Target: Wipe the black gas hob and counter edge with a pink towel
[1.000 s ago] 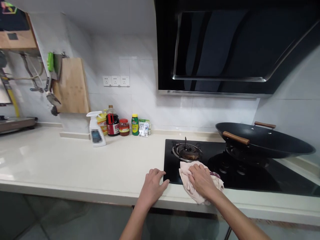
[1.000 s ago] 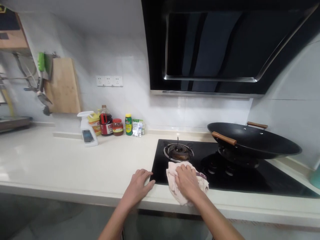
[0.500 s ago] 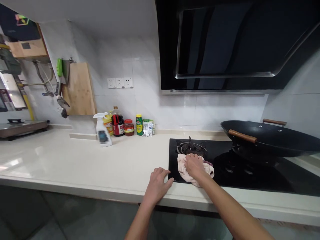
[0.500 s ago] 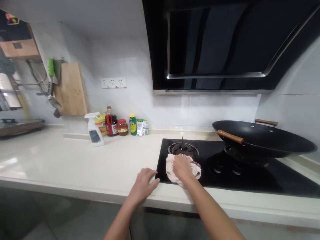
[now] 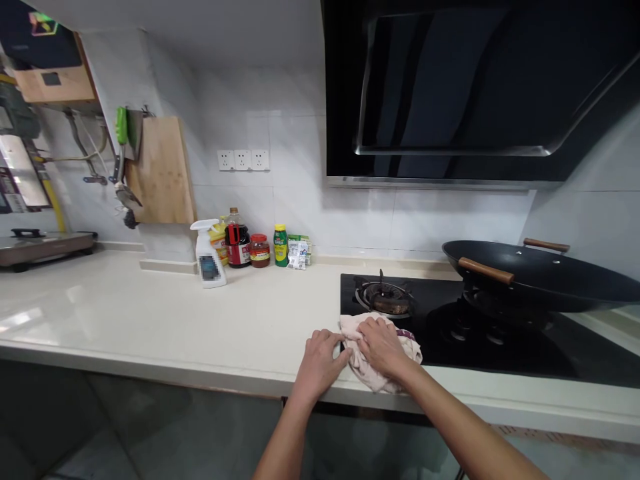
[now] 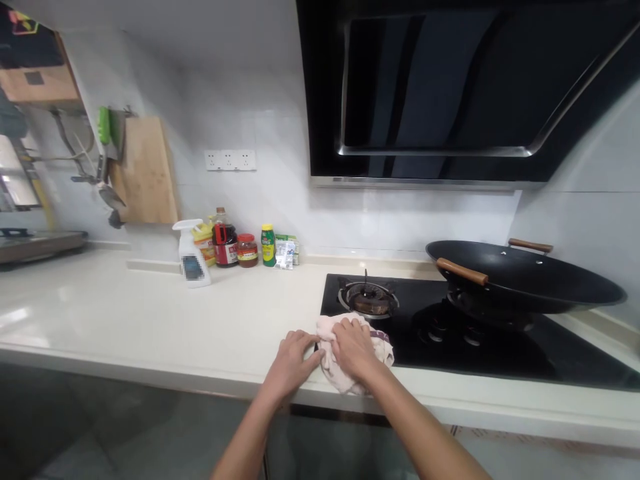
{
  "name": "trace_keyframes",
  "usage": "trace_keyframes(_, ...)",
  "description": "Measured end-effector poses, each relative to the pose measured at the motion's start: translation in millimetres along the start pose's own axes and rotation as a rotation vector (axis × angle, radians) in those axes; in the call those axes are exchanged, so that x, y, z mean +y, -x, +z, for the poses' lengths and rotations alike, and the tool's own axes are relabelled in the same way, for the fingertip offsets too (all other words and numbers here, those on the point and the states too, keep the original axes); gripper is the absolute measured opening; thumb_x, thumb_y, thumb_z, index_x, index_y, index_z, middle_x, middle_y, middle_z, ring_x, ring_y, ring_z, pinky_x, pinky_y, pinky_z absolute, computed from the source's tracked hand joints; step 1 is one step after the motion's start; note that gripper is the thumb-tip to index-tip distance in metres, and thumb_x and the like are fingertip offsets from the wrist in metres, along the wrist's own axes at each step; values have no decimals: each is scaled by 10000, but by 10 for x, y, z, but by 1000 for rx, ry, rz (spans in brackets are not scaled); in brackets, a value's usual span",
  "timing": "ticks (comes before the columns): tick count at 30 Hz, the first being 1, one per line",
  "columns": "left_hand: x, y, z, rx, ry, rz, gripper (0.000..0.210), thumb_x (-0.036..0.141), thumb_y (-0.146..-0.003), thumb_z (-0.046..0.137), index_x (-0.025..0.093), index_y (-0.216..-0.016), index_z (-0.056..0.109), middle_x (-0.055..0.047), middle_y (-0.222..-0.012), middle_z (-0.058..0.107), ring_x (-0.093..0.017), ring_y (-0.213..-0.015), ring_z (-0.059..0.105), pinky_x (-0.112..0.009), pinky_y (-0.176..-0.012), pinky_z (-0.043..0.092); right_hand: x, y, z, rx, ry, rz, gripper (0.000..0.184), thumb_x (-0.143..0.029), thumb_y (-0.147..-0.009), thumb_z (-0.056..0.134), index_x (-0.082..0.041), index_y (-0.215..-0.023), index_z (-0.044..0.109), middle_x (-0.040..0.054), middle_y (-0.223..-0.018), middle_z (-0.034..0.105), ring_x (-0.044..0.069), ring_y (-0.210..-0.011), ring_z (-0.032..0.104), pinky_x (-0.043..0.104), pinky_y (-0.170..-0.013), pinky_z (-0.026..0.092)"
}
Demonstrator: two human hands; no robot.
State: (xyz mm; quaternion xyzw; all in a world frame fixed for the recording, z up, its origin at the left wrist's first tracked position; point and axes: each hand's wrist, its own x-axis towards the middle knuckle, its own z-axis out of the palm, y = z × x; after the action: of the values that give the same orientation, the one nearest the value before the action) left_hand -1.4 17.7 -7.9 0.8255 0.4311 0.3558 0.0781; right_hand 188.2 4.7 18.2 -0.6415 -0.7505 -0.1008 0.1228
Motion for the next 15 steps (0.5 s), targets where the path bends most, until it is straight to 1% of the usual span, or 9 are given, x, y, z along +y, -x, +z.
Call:
trace_keyframes(4,-8,9,6,10,19,-3,202,324,-931,612,248,-1107,675,-47,-1073,681,-244,-1084,565,-396,-948,438,-54,-167,53,-5,-17,-50,252,-257,-1000,397,-219,-1112,619,76,-1205,624,237,-1110,492,377,-926,294)
trace_keyframes(9,-8,14,4,4,28,-7,190,346,-952,588,254,-1103,658,-49,-1072,681,-247,-1074,565,-402,-932,437,0,-499,141,10,-19,-19,273,-254,-1000,383,-184,-1125,615,105,-1223,624,252,-1127,493,390,-933,296)
trace_keyframes(15,27,27,-37,-40,46,-33,314,343,-946,582,252,-1246,597,-57,-1168,668,-262,-1132,540,-439,-982,429,24,-821,236,12,-18,40,277,-237,-990,387,-169,-1120,623,134,-1218,631,274,-1130,518,409,-921,304)
